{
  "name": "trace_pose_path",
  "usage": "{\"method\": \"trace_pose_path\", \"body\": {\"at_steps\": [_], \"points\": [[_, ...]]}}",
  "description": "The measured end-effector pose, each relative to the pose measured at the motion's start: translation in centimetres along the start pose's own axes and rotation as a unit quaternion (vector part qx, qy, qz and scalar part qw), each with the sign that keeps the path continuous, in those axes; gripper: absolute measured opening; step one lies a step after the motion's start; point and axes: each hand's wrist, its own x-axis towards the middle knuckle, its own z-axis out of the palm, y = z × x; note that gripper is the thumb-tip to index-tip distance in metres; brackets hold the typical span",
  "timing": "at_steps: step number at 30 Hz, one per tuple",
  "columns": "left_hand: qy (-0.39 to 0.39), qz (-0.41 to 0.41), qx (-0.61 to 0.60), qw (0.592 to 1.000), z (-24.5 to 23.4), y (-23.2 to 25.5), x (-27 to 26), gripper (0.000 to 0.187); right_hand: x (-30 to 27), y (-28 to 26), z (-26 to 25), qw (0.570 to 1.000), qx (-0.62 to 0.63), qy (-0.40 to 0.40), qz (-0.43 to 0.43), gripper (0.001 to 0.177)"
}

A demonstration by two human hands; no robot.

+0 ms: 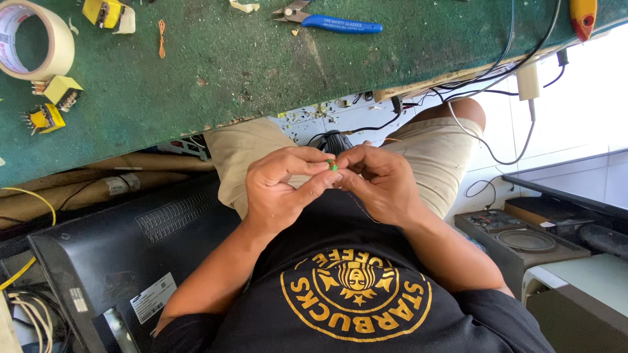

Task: The person holds a small green component and twists a copper wire around it. They then use a soldering iron to apply heat and solder the wire to the component. Finally, they use pliers to cut the excess wire.

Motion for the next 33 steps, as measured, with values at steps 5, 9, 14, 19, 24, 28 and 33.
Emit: {"method": "trace_pose_path", "body": {"at_steps": [5,9,14,19,24,28,33], "points": [[0.014,-0.013,-0.009,1.000,-0.2,-0.8,-0.6,0.020,0.3,-1.5,-0.6,0.999,-0.014,-0.029,0.020,0.015],[0.000,-0.041,-0.006,0.999,0.2,-0.7,-0.9,0.021,-1.2,1.6,-0.4,0.999,0.016,-0.017,0.031,0.008],[-0.013,-0.049,0.022,0.998,-0.5,-0.3,-0.2,0.021,-1.0,2.4,0.3,0.997,0.059,-0.004,0.049,0.011],[0.008,-0.030,0.023,0.999,-0.6,-0.4,-0.2,0.021,-0.3,1.5,-0.1,0.996,0.074,-0.008,0.049,0.023],[-0.024,-0.067,0.023,0.997,-0.2,-0.1,-0.4,0.024,-1.3,3.8,-1.0,0.997,0.062,0.007,0.050,0.007],[-0.016,-0.073,0.015,0.997,-0.2,-0.7,-0.9,0.024,-0.3,1.5,-0.9,0.996,0.063,0.000,0.058,0.008],[-0.003,-0.034,0.035,0.999,0.1,-1.0,-0.7,0.023,-0.3,2.2,-0.7,0.994,0.082,-0.016,0.074,0.010]]}}
